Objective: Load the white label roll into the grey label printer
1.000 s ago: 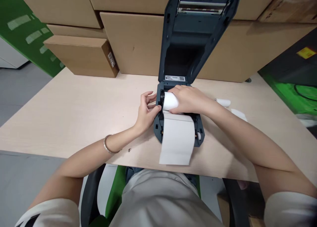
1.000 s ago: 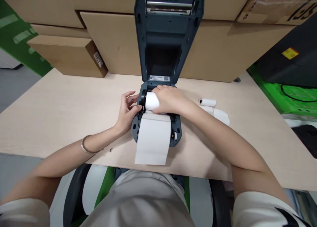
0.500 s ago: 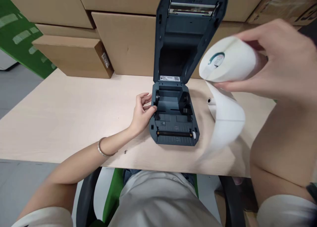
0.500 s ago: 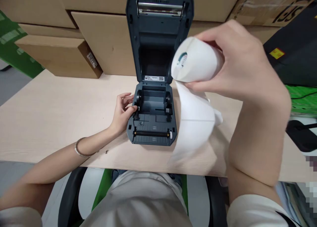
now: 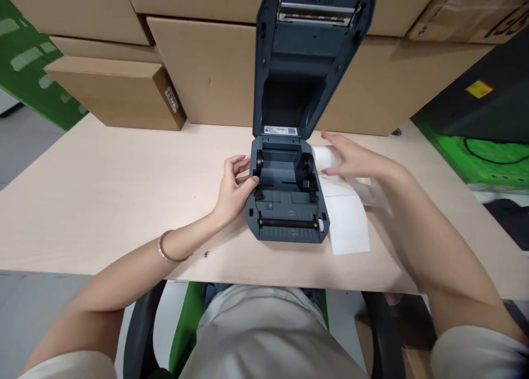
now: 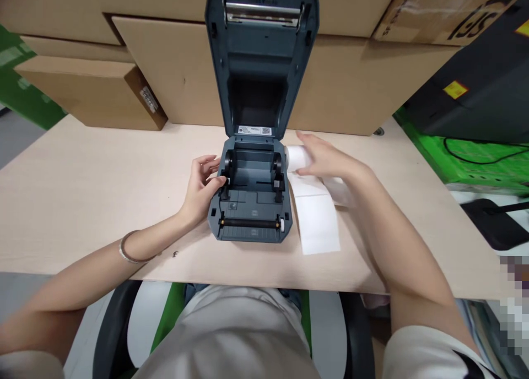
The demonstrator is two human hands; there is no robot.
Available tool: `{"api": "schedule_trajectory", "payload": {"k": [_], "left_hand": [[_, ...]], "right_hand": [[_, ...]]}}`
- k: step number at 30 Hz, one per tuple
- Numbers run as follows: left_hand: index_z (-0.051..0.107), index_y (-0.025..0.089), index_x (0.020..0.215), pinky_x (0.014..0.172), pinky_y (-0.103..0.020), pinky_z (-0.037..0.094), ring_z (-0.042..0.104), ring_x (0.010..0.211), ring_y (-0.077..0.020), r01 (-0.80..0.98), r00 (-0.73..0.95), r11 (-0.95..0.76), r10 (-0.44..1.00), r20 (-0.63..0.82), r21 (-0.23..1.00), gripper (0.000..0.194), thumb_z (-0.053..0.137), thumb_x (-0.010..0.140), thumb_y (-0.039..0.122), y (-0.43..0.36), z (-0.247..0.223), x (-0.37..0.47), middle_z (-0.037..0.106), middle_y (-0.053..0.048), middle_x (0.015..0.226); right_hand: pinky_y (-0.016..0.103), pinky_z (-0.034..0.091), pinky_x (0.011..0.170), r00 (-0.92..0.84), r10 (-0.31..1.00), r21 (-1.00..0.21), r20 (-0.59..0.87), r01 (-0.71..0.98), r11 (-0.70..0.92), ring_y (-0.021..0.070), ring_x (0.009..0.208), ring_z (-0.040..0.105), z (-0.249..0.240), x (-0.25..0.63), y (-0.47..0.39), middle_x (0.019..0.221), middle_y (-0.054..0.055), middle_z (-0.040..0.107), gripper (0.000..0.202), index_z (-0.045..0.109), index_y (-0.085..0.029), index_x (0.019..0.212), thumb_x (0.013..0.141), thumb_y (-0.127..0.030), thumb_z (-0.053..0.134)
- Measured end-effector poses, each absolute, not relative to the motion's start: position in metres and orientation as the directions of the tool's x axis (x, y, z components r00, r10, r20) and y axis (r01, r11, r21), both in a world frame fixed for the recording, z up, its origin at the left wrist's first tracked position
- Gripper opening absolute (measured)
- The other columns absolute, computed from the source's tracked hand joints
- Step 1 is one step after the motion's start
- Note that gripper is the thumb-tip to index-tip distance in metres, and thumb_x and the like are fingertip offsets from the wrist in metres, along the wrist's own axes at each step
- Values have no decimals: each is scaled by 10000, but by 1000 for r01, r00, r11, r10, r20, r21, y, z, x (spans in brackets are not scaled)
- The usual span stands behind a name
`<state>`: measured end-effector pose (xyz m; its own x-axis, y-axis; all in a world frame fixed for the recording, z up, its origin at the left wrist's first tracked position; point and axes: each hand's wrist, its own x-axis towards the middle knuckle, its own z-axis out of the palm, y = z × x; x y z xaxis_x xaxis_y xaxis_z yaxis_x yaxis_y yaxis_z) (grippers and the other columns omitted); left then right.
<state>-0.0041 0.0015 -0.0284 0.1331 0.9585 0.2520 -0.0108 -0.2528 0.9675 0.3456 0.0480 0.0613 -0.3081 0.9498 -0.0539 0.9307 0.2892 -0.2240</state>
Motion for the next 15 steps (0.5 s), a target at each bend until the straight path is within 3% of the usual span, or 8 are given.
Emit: {"api": "schedule_trajectory", "payload": {"k": [2,4,6,9,12,15], "left_hand": [[434,315,1343,1178,-533,548,627,1432,-284,-13,139,-256,957,256,966,498,709,929,350,1,-29,-4,619,-118,1524],[437,316,1332,1180,-546,547,633,1426,-289,-23,132,-258,957,259,966,495,710,921,342,1,-29,-3,626,-120,1522],[441,318,1323,1178,-556,547,632,1430,-295,-28,125,-258,958,259,966,493,715,914,342,2,-29,-3,633,-118,1518],[437,319,1320,1178,-555,548,622,1446,-298,-30,126,-260,957,262,965,494,714,913,352,2,-30,-2,629,-118,1522],[434,317,1318,1176,-540,548,609,1462,-296,-45,125,-259,957,263,965,502,717,905,353,3,-31,-1,620,-121,1525],[439,323,1314,1168,-523,552,605,1467,-288,-61,123,-254,958,260,965,502,725,903,354,4,-32,-1,622,-111,1521]], "right_hand": [[506,485,1213,-237,970,-243,-46,945,219,409,1525,534,66,368,48,1699,236,497,823,470,-134,1649,918,-446,685],[469,552,1086,-145,987,-222,-66,967,127,386,1339,662,64,388,48,1555,247,627,656,597,-149,1514,928,-438,658],[449,588,926,-79,989,-170,-122,984,58,360,1088,733,56,400,47,1332,233,741,535,703,-162,1310,824,-385,737],[418,555,767,-35,985,-97,-169,995,19,301,838,708,44,400,41,1061,156,786,337,747,-214,1034,720,-330,782],[417,491,732,2,994,-19,-108,1000,-4,279,786,652,55,390,28,946,152,758,226,718,-231,932,774,-388,755],[444,444,721,44,999,31,-15,999,-43,293,804,626,93,379,16,981,184,748,213,701,-227,984,856,-392,659]]}}
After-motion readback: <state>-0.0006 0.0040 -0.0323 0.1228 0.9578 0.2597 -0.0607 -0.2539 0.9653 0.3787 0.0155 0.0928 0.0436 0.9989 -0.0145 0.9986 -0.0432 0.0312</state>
